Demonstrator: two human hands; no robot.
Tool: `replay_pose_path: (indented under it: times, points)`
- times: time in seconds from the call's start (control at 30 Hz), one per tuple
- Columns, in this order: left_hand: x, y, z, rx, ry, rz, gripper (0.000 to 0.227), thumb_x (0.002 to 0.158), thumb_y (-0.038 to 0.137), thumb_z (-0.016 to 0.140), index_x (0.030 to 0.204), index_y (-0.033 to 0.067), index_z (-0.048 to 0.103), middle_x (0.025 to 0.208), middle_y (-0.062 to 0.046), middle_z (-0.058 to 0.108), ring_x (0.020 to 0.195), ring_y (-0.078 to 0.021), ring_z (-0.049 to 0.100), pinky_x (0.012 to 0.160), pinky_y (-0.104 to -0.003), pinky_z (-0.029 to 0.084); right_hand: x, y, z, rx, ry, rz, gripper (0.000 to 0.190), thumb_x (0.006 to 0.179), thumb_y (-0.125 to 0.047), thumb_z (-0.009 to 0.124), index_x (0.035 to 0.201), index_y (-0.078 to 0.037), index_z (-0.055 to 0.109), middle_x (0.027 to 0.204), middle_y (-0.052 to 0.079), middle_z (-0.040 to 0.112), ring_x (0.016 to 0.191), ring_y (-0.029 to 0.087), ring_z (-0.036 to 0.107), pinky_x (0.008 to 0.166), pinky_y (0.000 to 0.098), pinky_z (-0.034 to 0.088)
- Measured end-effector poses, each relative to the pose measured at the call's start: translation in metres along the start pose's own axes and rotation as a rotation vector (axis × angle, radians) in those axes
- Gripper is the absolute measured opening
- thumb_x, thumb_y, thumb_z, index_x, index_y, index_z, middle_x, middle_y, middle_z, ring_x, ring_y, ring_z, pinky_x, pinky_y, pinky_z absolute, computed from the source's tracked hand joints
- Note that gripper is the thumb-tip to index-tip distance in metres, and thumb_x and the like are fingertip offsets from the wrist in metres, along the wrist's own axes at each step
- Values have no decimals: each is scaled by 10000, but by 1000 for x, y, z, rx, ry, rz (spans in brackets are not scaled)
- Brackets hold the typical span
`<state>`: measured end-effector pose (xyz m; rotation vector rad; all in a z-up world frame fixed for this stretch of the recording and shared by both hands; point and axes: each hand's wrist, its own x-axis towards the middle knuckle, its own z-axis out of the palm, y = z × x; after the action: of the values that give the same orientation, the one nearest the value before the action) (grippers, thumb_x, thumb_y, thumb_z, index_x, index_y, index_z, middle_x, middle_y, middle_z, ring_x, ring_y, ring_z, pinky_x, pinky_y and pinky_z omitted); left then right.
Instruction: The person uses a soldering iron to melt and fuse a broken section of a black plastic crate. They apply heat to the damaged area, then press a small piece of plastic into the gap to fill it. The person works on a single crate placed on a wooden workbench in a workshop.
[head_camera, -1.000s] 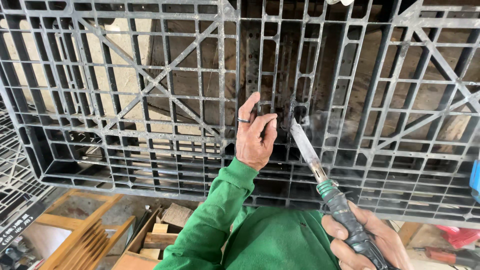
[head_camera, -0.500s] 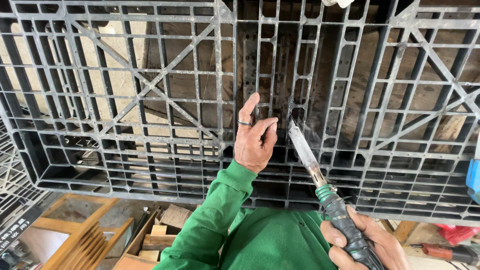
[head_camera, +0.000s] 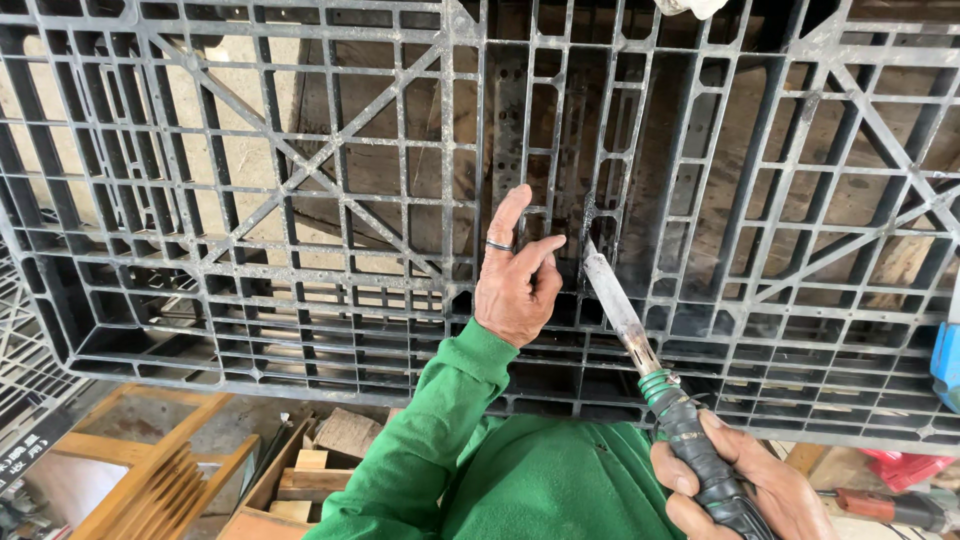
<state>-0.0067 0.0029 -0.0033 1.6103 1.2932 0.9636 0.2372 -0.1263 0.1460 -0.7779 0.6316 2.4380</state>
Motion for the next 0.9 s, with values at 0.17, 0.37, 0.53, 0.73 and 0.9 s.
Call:
replay_pose_path:
  times: [0.17, 0.37, 0.53, 0.73, 0.9]
  points:
    - [0, 1, -2, 83, 3, 43, 297, 879, -90, 626, 1124, 22, 751, 1642, -196, 349, 1543, -386, 398, 1110, -379, 544, -6, -4, 8, -75, 60, -3, 535, 1105, -548, 362, 1017, -24, 418, 545, 40, 391, 337, 100, 298, 299, 263, 249]
    - [0, 1, -3, 113, 0, 61, 289, 871, -86, 632, 1107, 25, 757, 1647, -185, 345, 1558, -379, 372, 1189, -416, 485, -7, -3, 11, -35, -2, -94, 377, 1160, -424, 398, 1162, -48, 394, 659, 42, 401, 437, 123, 363, 346, 255, 306]
    - [0, 1, -3, 85, -9, 40, 302, 872, -93, 609, 1116, 16, 750, 1648, -190, 344, 1562, -384, 373, 1166, -388, 497, -6, 3, 12, -178, 184, -241, 412, 1117, -336, 433, 1432, -81, 357, 891, 96, 455, 517, 124, 417, 349, 234, 342]
    - [0, 1, -3, 145, 5, 80, 305, 861, -97, 617, 1111, 13, 753, 1640, -180, 357, 1547, -376, 394, 1157, -414, 510, -8, 2, 9, -244, 193, -205, 508, 1101, -364, 404, 1559, -164, 308, 891, 97, 459, 526, 134, 434, 351, 236, 345]
    - [1, 1, -2, 48, -13, 6, 316, 880, -109, 579, 1124, 7, 743, 1629, -191, 347, 1484, -365, 474, 846, -304, 597, -8, 1, -4, -211, 149, -171, 497, 1103, -363, 397, 1540, -153, 284, 887, 101, 458, 490, 149, 426, 336, 248, 345]
